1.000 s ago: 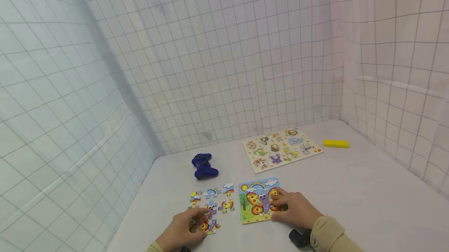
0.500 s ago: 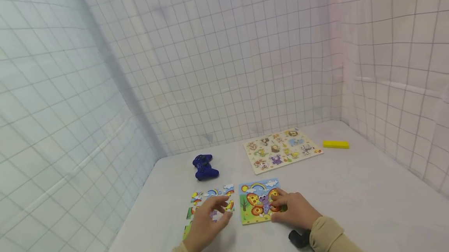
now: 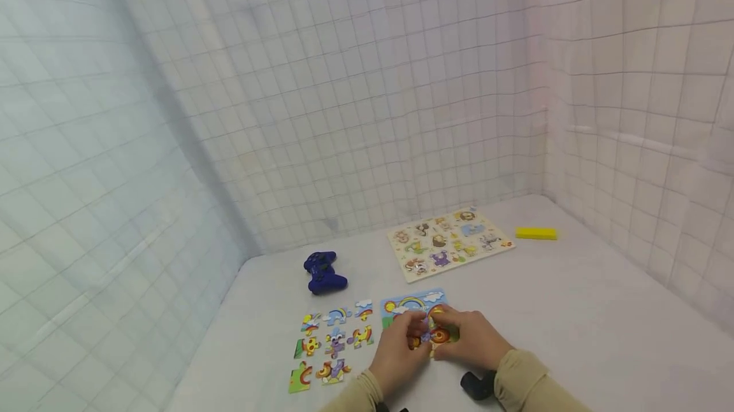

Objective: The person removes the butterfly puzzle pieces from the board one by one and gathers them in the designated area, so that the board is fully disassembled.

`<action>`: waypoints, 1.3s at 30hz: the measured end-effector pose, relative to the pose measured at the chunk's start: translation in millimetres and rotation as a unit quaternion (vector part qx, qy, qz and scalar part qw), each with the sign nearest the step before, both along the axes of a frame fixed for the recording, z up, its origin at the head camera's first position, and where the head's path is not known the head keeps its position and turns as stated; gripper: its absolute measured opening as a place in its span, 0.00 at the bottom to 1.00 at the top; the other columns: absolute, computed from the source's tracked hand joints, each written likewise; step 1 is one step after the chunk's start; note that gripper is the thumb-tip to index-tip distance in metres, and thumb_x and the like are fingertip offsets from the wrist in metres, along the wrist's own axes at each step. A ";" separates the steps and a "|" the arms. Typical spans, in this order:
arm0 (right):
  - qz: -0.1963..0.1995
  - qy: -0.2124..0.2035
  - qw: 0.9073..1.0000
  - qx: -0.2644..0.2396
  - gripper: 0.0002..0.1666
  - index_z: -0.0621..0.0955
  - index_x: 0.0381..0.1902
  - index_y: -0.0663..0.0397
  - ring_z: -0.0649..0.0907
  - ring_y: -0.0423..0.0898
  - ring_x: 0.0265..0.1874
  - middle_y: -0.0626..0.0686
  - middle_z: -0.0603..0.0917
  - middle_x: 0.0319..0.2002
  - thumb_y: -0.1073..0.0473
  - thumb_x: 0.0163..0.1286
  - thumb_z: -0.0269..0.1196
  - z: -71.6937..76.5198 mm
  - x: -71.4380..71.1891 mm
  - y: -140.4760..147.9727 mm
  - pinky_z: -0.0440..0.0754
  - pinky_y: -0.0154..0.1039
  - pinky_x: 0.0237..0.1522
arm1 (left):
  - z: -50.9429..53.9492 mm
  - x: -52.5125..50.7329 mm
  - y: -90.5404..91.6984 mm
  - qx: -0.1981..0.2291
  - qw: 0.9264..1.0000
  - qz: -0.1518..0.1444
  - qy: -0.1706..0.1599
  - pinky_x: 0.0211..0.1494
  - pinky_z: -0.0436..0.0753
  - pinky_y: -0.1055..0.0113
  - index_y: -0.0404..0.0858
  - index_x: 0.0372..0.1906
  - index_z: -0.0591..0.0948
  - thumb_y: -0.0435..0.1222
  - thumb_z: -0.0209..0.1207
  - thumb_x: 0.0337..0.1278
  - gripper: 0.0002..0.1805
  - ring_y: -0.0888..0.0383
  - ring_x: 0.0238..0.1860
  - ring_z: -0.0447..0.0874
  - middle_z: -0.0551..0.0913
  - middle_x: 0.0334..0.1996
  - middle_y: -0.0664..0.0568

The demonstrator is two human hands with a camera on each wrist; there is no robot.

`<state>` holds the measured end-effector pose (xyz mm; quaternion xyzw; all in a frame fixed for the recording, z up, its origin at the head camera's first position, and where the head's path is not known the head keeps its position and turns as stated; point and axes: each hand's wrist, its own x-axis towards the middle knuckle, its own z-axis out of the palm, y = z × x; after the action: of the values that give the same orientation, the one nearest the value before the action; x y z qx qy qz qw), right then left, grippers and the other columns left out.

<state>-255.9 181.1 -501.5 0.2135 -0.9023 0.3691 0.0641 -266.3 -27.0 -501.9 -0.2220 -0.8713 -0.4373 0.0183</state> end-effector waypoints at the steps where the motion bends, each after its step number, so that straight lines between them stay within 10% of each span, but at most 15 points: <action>1: 0.005 0.006 1.000 0.000 0.43 0.84 0.62 0.53 0.81 0.60 0.64 0.61 0.79 0.66 0.38 0.53 0.79 -0.5 -0.5 -0.9 0.76 0.59 0.64 | -1.7 -0.7 -1.6 -0.004 1.000 0.000 0.013 0.49 0.82 0.70 0.43 0.60 0.79 0.30 0.70 0.53 0.27 0.71 0.43 0.82 0.86 0.43 0.62; 31: -0.002 -0.016 1.000 0.015 0.46 0.77 0.71 0.47 0.77 0.59 0.68 0.53 0.79 0.68 0.37 0.58 0.76 -4.5 3.6 21.2 0.72 0.62 0.66 | 3.3 2.3 4.6 -0.006 1.000 -0.003 -0.004 0.46 0.81 0.70 0.49 0.62 0.79 0.39 0.78 0.47 0.33 0.72 0.41 0.82 0.87 0.41 0.66; 39: -0.001 -0.018 1.000 0.003 0.47 0.77 0.71 0.45 0.77 0.60 0.68 0.52 0.80 0.68 0.36 0.56 0.76 -7.4 1.8 22.5 0.72 0.62 0.66 | 1.4 1.6 7.2 0.009 0.998 -0.056 0.024 0.50 0.82 0.74 0.43 0.64 0.79 0.33 0.75 0.53 0.31 0.72 0.45 0.84 0.87 0.49 0.58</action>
<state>-254.1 203.6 -508.8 0.2066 -0.9046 0.3697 0.0478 -264.7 -19.8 -500.5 -0.2803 -0.8531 -0.4397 0.0168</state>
